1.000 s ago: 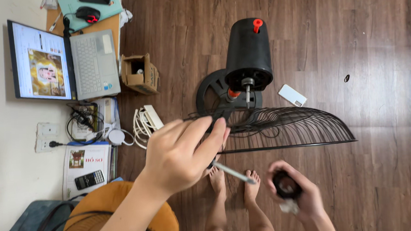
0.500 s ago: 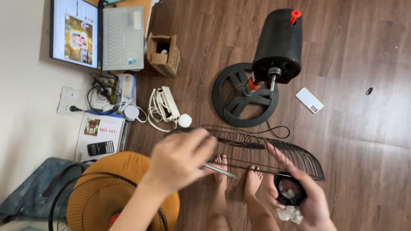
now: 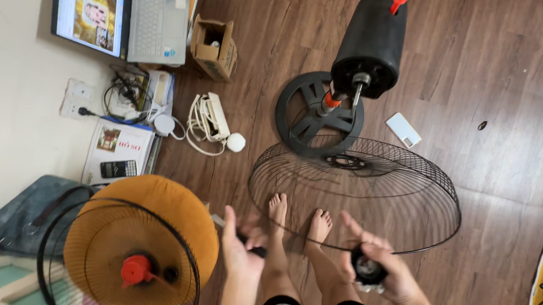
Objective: The person uses a screwdriver to tighten screws on the motor housing of a standing electric fan. They then attach the front wire cage and secure it with a red plastic cap.
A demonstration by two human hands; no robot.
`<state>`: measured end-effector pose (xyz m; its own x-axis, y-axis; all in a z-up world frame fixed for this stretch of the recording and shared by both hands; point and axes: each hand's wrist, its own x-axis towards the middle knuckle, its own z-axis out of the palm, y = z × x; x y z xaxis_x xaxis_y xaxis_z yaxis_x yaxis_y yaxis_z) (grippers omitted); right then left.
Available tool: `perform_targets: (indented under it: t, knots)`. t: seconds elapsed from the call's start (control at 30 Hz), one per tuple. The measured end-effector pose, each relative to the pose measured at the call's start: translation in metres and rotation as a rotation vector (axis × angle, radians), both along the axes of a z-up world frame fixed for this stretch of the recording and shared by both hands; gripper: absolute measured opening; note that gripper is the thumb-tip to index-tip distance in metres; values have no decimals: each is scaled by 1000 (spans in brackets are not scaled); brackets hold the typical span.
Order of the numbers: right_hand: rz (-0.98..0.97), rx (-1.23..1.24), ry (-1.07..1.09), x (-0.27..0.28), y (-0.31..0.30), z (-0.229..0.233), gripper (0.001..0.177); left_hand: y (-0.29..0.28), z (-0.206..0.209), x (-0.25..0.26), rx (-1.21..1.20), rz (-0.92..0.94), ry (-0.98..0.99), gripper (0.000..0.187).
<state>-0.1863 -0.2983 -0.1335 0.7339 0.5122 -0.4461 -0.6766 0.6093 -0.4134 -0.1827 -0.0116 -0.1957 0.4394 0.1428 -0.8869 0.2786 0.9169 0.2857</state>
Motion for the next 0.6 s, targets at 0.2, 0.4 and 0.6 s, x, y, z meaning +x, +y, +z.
perform_targets:
  t: [0.2,0.4,0.6]
  knots:
    - [152,-254,129,-31,-22,-16,81,-51,-11,4,-360,4,-105,50]
    - [74,324,261,-62,-25,-33,71,-43,-22,7,-659,-65,-520,72]
    - [-205,-435,547,-48,-35,1,47,-19,-28,5,-718,-260,-619,77]
